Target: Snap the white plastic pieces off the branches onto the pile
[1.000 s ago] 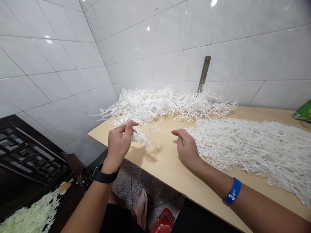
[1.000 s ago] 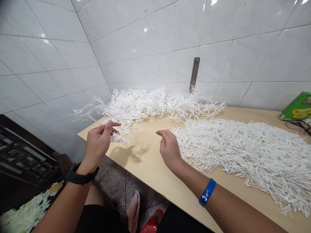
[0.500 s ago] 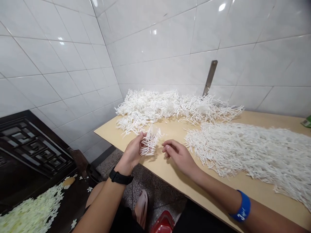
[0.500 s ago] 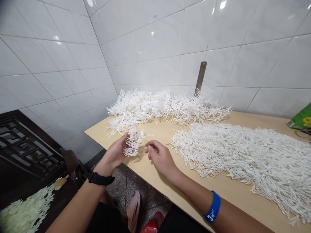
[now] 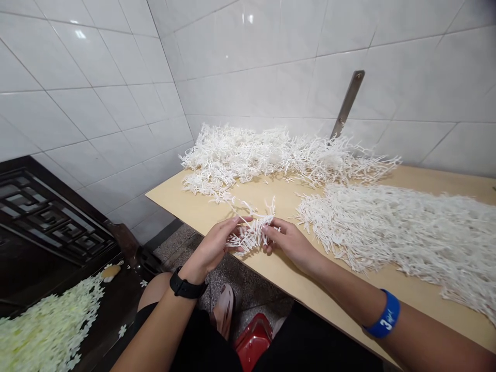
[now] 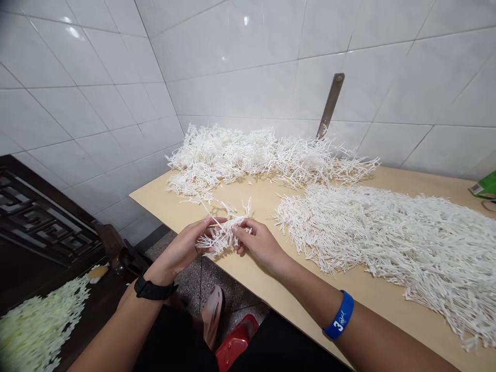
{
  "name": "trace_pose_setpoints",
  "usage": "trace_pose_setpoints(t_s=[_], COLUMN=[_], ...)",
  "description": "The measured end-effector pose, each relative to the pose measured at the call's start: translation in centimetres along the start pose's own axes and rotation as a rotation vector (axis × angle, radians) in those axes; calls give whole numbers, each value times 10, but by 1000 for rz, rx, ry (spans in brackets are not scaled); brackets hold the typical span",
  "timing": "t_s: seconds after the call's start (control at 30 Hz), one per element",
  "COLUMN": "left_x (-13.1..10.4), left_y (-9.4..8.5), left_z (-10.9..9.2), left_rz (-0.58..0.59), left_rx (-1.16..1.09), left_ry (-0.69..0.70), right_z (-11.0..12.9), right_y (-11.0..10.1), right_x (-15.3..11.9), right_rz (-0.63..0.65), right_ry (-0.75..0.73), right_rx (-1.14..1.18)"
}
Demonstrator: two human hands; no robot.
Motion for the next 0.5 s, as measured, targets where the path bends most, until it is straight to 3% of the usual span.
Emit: trace_pose_setpoints(t_s=[0.17, 0.3, 0.4, 0.5], left_x=[-6, -6, -3, -5], left_y=[11, 12, 14, 29], left_z=[-5, -4, 2, -4], left_rz=[192, 349, 405, 503], left_rx=[-65, 26, 82, 119], left_ry=[34, 169, 188, 225], right_z=[-2, -1, 4, 9], right_y=[-2, -9, -15, -11], right_x=[-1, 0, -1, -3], right_rz=[-6, 3, -17, 27], right_ry=[17, 52, 43, 43], right_rx=[-49, 168, 312, 353])
Point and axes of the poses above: each hand's wrist, its own x-axis towards the middle knuckle, its own y-axis out of the palm, z = x × y, the point moved 7 cm from there along x, towards the middle knuckle, and after that the axes turned 5 degrees about y, right-handed, at the moved point
